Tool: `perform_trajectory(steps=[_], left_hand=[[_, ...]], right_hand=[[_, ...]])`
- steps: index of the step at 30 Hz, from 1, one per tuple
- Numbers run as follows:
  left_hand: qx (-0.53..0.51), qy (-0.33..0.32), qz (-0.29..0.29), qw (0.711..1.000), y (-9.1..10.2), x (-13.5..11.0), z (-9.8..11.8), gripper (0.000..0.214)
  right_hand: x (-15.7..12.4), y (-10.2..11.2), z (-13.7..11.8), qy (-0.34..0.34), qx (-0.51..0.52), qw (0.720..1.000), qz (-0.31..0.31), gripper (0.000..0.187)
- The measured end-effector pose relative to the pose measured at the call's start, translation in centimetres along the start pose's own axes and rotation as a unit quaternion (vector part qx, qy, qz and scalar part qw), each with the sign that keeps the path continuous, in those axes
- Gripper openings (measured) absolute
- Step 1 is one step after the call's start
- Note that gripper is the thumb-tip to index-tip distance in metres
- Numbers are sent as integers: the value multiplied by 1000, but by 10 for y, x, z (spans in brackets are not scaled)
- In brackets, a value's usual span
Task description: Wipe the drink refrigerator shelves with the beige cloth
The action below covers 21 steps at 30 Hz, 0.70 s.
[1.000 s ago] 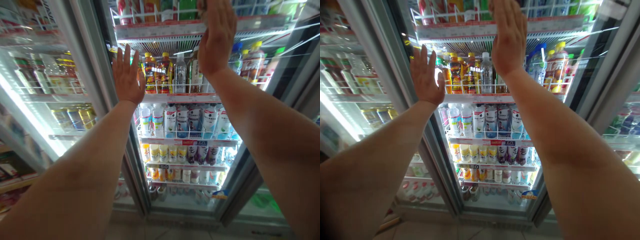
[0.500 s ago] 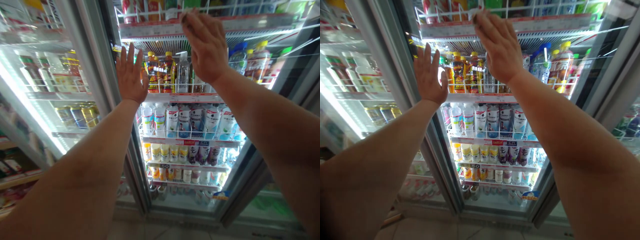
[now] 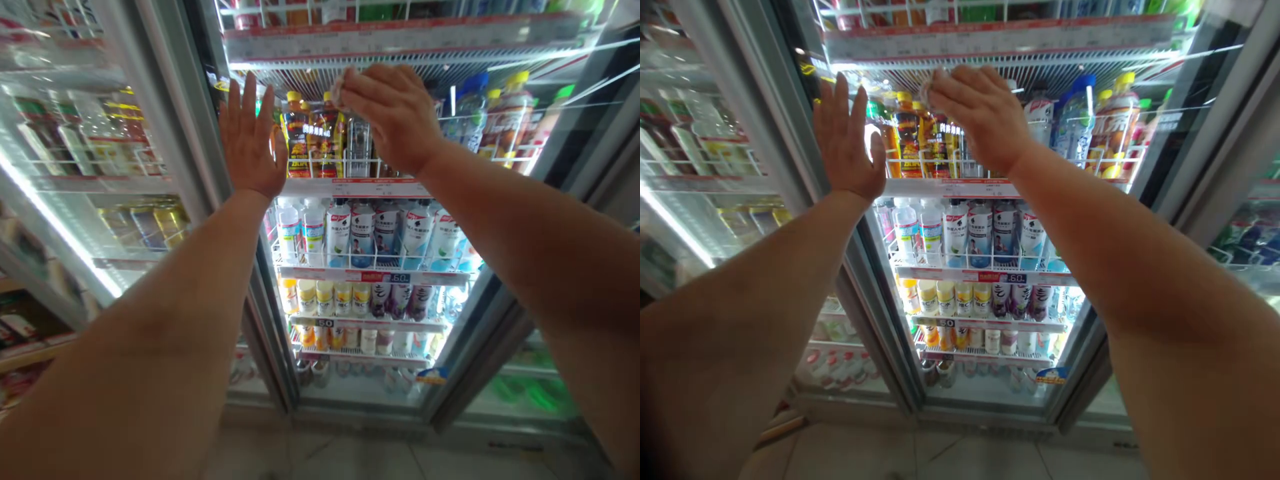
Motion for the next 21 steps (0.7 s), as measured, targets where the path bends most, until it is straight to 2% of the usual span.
perform_trajectory(steps=[2,4,6,8,10,11,13,16,18,21], left_hand=[[31,-9,8,999,2,0,2,74],[73,-28,9,997,1,0,2,71],[122,-54,12,991,0,1,1,67],[163,-75,16,984,-2,2,-2,62],[199,-83,20,976,-4,4,-5,56],[218,-84,20,972,-5,6,-7,56],[254,-84,22,963,-6,8,-10,57],[268,-93,30,958,-6,8,-9,57],[254,-100,31,962,-5,6,-7,55],[223,-96,20,970,-5,4,-6,53]], right_hand=[[-11,-2,-5,48,5,997,-52,50],[-26,13,14,38,-24,999,-24,48],[-46,43,57,-67,-74,992,75,46],[-75,66,101,-203,-110,961,155,46],[-97,71,116,-269,-114,938,186,48],[-101,68,111,-267,-105,940,186,50],[-98,53,84,-216,-70,962,149,50],[-79,22,42,-139,-1,990,15,44],[-69,22,41,-156,30,987,-17,40],[-59,42,61,-192,40,981,-2,42]])
Point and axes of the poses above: each hand's wrist, its own x-axis towards the middle knuckle, its own y-axis out of the back of the hand, z = x × y, the point moved 10 cm from there along x, towards the middle knuckle, and after that the axes turned 5 degrees about -z, right-handed, at the moved point
